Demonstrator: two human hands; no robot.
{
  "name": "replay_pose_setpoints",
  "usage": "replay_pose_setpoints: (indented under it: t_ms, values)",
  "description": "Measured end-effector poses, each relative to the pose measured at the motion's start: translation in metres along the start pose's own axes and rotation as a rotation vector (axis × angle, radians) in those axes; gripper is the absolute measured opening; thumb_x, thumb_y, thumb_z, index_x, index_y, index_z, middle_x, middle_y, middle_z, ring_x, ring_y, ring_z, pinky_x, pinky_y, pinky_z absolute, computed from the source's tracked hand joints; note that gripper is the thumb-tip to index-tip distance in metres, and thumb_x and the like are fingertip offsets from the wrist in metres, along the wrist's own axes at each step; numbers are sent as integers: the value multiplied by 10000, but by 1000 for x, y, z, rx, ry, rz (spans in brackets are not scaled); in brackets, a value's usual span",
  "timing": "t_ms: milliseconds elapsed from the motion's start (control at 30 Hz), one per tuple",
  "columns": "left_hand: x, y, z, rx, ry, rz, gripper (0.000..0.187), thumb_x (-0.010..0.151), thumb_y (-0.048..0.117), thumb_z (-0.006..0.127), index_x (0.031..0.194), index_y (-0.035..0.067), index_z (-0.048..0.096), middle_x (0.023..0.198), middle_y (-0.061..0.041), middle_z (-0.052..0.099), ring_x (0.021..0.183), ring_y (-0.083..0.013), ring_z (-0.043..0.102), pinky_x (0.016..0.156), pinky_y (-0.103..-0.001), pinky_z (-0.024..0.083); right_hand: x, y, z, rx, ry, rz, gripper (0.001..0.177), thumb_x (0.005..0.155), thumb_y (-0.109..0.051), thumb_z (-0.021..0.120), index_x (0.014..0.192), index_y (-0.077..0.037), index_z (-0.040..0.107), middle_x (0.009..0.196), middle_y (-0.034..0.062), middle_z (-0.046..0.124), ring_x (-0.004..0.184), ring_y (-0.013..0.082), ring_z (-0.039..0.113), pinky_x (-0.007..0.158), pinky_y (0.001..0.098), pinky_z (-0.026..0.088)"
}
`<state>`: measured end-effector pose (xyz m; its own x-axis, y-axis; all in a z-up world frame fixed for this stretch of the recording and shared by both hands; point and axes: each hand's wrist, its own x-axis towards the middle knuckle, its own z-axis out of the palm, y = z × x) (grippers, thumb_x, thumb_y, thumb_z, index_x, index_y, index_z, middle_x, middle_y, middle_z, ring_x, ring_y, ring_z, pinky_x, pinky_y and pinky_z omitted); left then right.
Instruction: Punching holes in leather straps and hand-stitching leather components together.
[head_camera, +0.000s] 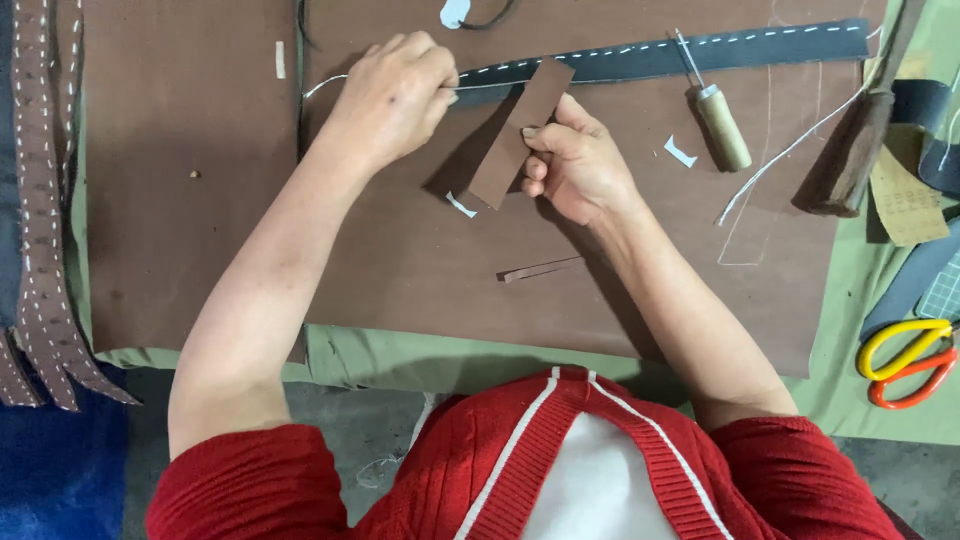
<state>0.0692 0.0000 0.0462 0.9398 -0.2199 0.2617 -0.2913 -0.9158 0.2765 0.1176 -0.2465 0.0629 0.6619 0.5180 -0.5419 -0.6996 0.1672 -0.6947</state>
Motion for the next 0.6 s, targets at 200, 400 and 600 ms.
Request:
replay_pose_setpoints:
  t_ms: [200, 400, 600]
  values:
    - [-8, -11, 0, -30, 46, -88, 97, 957, 162, 785, 985, 128, 699, 946, -64, 597, 838, -316, 578, 619, -456, 511, 10, -13, -40, 95, 97, -72, 462, 891, 67, 649, 722, -196, 308, 819, 68, 624, 433, 181, 454, 420, 364, 341]
    - [11, -9, -35, -329, -253, -371, 144, 955, 153, 666, 957, 164, 810, 938, -40, 632, 848, -226, 589, 687, -392, 467, -3, -13, -22, 58, 264, -105, 142, 931, -15, 638, 857, -72, 531, 724, 93, 601, 701, 294, 738, 599, 394, 639]
    - [18, 1, -54, -402, -349, -489, 241, 896, 113, 604, 972, 192, 819, 848, 53, 726, 686, -127, 540, 604, -306, 447, -4, 2, 3, 194, 338, -78, 87, 923, -2, 561, 876, 38, 622, 747, 170, 632, 835, 352, 779, 724, 428, 702]
